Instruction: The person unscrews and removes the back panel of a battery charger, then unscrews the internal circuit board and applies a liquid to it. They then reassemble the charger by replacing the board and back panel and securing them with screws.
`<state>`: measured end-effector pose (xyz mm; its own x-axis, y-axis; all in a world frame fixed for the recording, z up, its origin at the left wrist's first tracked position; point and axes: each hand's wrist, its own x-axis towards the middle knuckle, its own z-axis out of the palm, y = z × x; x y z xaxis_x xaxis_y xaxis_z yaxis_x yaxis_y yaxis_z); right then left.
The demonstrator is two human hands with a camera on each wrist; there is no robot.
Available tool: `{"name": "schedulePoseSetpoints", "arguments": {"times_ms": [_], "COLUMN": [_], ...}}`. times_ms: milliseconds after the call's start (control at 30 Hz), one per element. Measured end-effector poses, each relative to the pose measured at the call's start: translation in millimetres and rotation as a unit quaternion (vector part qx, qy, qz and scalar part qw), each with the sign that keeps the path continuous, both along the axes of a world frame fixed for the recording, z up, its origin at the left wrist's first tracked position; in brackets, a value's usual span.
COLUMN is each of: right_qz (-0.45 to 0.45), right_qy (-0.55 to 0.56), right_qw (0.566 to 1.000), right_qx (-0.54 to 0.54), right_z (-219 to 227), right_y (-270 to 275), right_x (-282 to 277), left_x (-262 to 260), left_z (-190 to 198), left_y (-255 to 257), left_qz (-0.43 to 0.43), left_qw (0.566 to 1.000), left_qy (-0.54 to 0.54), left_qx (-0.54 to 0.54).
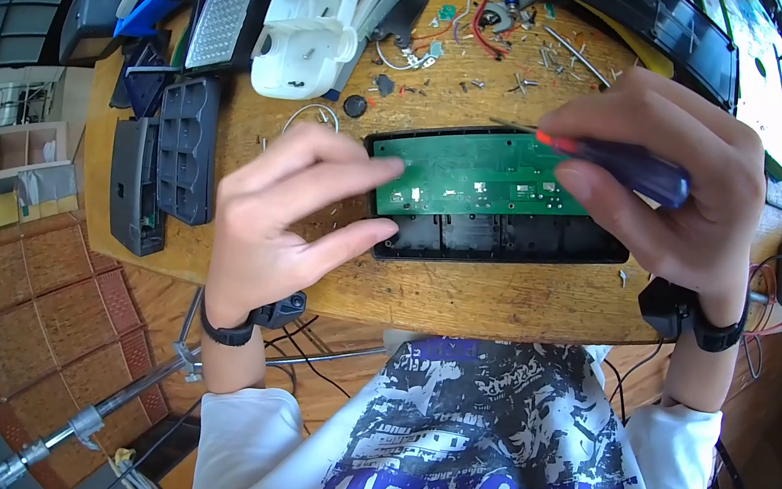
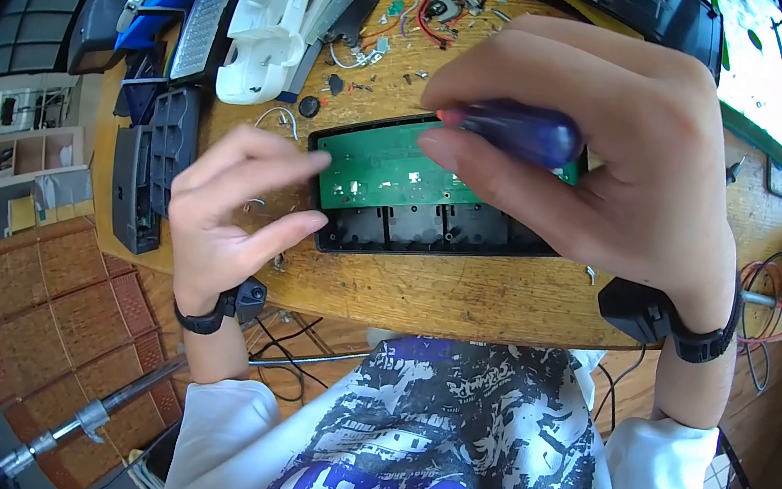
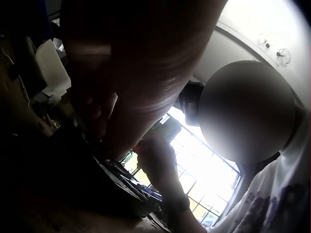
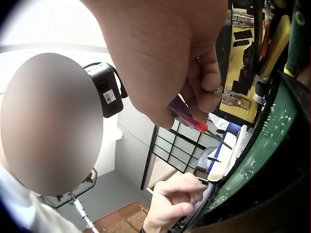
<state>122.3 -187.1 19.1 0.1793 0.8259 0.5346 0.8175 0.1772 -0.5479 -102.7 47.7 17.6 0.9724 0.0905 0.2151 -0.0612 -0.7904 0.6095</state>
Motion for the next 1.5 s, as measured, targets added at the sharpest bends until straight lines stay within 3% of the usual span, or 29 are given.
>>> {"name": "schedulePoseSetpoints", "arguments": {"times_ms": [67, 133, 233, 300, 367, 433, 500, 633, 700, 867, 1067, 1500], "right_qz": [-0.002, -0.024, -0.027, -0.018, 0.073, 0.061, 0.003, 0.003, -0.007, -0.044, -0.065, -0.067], "right_qy": [0.015, 0.134, 0.149, 0.144, 0.069, 0.11, 0.195, 0.152, 0.115, 0.152, 0.112, 0.141], "right_qw": [1.0, 0.991, 0.988, 0.989, 0.995, 0.992, 0.979, 0.987, 0.992, 0.986, 0.991, 0.988], "right_qx": [-0.007, -0.01, -0.004, -0.009, 0.006, 0.003, -0.053, -0.04, -0.051, -0.045, -0.024, -0.014], "right_z": [2.6, 7.2, 18.3, 26.7, 33.6, 34.3, 36.5, 29.7, 24.9, 9.6, 5.4, -3.6], "right_y": [-1.3, -3.0, -6.2, -2.8, 4.6, 14.3, 20.3, 37.9, 44.7, 46.2, 41.4, 48.0], "right_x": [-3.1, -5.8, -3.9, -1.9, 5.2, -10.1, -24.0, -33.8, -39.8, -48.0, -42.2, -48.0], "left_x": [0.3, 0.3, -1.8, 2.9, 14.0, 25.1, 33.1, 41.4, 38.8, 27.1, 26.8, 26.0], "left_z": [0.0, -4.4, -17.7, -19.7, -17.3, -10.5, -14.9, -28.0, -42.0, -55.0, -53.9, -56.3], "left_y": [4.5, 7.2, 5.5, 0.7, 0.1, 1.0, 3.6, 10.4, 13.5, 12.3, 10.8, 11.0], "left_qz": [0.026, -0.037, -0.084, -0.068, -0.07, -0.098, -0.128, -0.189, -0.169, -0.121, -0.114, -0.116], "left_qw": [0.999, 0.998, 0.991, 0.994, 0.995, 0.987, 0.987, 0.982, 0.985, 0.986, 0.986, 0.986], "left_qy": [-0.035, 0.002, 0.043, 0.079, 0.063, 0.126, 0.089, 0.025, 0.005, -0.018, -0.016, -0.024], "left_qx": [-0.005, 0.049, 0.092, 0.034, 0.031, 0.014, 0.027, 0.002, -0.028, -0.113, -0.122, -0.119]}}
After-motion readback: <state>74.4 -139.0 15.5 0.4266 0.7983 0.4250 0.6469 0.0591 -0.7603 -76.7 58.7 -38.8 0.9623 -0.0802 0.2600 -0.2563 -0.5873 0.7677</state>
